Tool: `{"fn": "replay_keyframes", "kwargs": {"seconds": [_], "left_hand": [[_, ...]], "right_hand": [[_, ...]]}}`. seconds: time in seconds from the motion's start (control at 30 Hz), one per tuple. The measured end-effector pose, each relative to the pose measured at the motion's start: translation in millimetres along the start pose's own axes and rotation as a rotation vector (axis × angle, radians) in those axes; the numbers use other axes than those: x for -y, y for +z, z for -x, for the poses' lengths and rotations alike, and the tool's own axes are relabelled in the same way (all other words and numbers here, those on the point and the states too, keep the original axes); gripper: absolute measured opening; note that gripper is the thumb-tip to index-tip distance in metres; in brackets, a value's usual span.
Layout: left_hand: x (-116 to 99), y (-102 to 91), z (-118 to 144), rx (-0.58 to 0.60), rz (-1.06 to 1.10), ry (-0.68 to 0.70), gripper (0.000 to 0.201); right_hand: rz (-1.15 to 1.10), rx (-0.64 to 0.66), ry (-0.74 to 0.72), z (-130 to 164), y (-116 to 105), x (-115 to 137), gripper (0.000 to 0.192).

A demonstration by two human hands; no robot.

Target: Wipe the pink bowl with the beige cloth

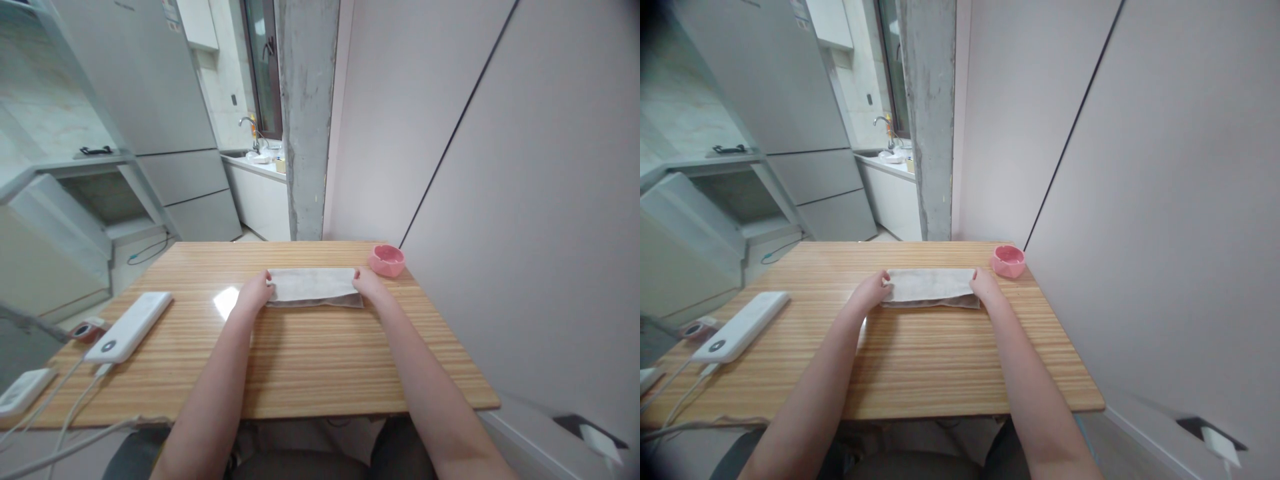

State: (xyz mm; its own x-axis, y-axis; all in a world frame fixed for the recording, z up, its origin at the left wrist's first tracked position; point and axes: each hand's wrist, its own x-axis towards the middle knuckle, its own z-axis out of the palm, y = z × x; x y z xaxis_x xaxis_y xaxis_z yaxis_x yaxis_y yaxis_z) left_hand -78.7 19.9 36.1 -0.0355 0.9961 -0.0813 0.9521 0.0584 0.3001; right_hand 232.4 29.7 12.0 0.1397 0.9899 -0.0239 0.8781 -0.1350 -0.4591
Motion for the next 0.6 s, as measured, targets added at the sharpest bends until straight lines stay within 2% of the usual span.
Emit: {"fn": "replay_keyframes", "kwargs": {"seconds": [0.07, 0.1, 0.2, 0.23, 0.3, 0.37, 0.4, 0.47, 0.53, 0.6], "left_hand": [[-2.4, 0.2, 2.3, -0.016, -0.052, 0.025, 0.032], [-5.5, 0.6, 3.7, -0.063, -0.078, 0.037, 0.033], [-22.0, 7.6, 6.9, -0.278, -0.078, 0.16, 0.035], [-28.6, 12.7, 7.1, -0.295, -0.056, 0.25, 0.037], [-39.3, 26.3, 6.0, -0.195, -0.039, 0.456, 0.042], [-42.6, 39.7, 2.8, -0.061, -0.081, 0.542, 0.047], [-40.8, 44.2, 0.7, -0.038, -0.112, 0.508, 0.049], [-31.4, 46.5, -4.3, -0.088, -0.156, 0.323, 0.051], [-18.9, 40.6, -8.9, -0.179, -0.173, 0.101, 0.052], [-9.7, 31.4, -12.0, -0.225, -0.157, -0.05, 0.051]], "right_hand": [[0.034, 0.032, -0.012, 4.6, -3.7, 1.1, 0.019], [0.064, 0.023, -0.019, 7.0, -4.7, 3.5, 0.019], [0.156, -0.118, -0.099, 14.0, 1.0, 18.8, 0.027], [0.174, -0.16, -0.157, 16.0, 6.5, 25.3, 0.033], [0.193, -0.152, -0.279, 19.2, 21.2, 37.0, 0.046], [0.239, -0.053, -0.318, 20.8, 36.1, 43.5, 0.056], [0.266, -0.011, -0.304, 20.9, 41.9, 44.3, 0.059], [0.301, 0.016, -0.257, 19.8, 48.3, 42.2, 0.062], [0.312, -0.009, -0.227, 18.0, 49.2, 38.1, 0.062], [0.311, -0.044, -0.215, 16.2, 48.1, 34.8, 0.061]]}}
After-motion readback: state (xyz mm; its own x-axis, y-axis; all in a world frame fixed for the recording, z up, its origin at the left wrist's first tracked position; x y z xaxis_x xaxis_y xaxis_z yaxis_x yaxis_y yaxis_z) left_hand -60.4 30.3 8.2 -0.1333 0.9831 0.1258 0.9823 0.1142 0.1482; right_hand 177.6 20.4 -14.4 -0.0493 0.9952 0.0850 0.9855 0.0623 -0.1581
